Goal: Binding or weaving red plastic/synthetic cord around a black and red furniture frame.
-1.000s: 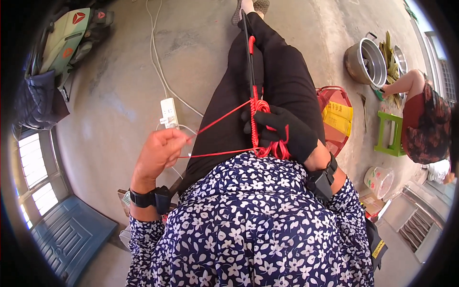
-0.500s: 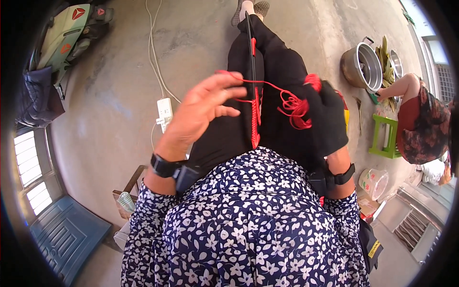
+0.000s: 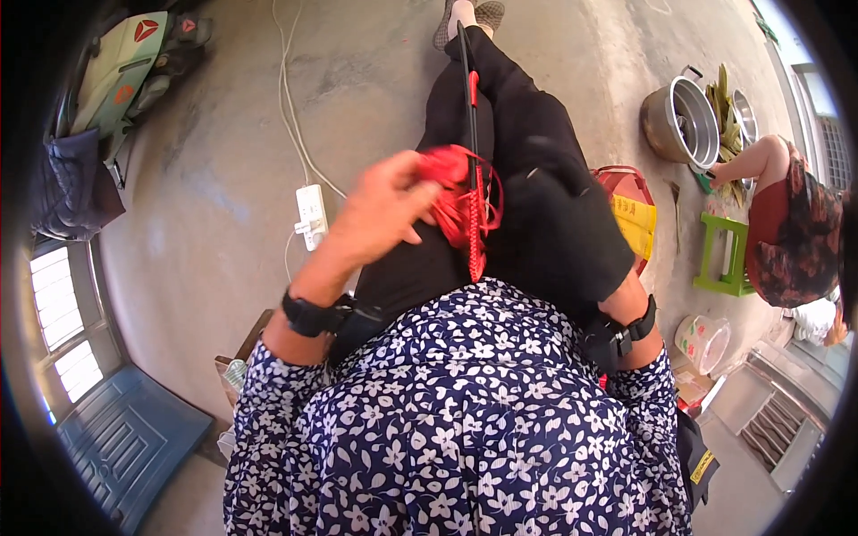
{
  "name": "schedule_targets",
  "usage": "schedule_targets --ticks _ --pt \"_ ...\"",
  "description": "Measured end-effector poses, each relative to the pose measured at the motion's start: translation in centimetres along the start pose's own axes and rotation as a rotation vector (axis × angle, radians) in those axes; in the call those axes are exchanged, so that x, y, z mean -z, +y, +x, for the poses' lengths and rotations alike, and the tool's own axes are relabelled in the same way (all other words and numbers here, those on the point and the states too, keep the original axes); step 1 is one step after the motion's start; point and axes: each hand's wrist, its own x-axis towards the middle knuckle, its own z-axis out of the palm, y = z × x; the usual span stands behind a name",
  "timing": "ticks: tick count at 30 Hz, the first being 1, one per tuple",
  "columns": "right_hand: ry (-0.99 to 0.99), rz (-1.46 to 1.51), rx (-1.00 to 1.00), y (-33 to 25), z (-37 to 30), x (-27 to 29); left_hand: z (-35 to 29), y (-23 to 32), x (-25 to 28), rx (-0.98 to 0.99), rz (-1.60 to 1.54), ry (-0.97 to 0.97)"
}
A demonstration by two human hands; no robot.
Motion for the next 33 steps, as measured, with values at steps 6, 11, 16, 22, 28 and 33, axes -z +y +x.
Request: schedule_targets --ticks 6,11,16,22,28,33 --pt "0.182 -0.282 0.350 -2.0 3.2 -1.6 -5.6 3.9 5.3 -0.259 -0.829 0.074" --pt "-0.218 -0.371 0.479 -4.4 4.2 -2.1 -10.0 9.7 9.4 -0.671 -0.962 -0.308" --pt "-0.041 0.004 0.404 -5.1 1.2 0.8 -8.1 6.4 9.6 -0.574 -0.414 0.286" --pt "-0.041 0.610 -0.132 -4.0 -2.0 0.8 -1.7 1.0 -1.0 -0.086 0.213 0.070" --pt "0.028 0.389 -0.146 -4.7 -3.3 1.9 -0.2 -1.1 -3.2 -0.174 0.355 0.112" --pt "0.242 -0.115 0.010 -3.4 1.3 3.2 -1.1 -0.5 0.7 -0.250 -0.171 0.299"
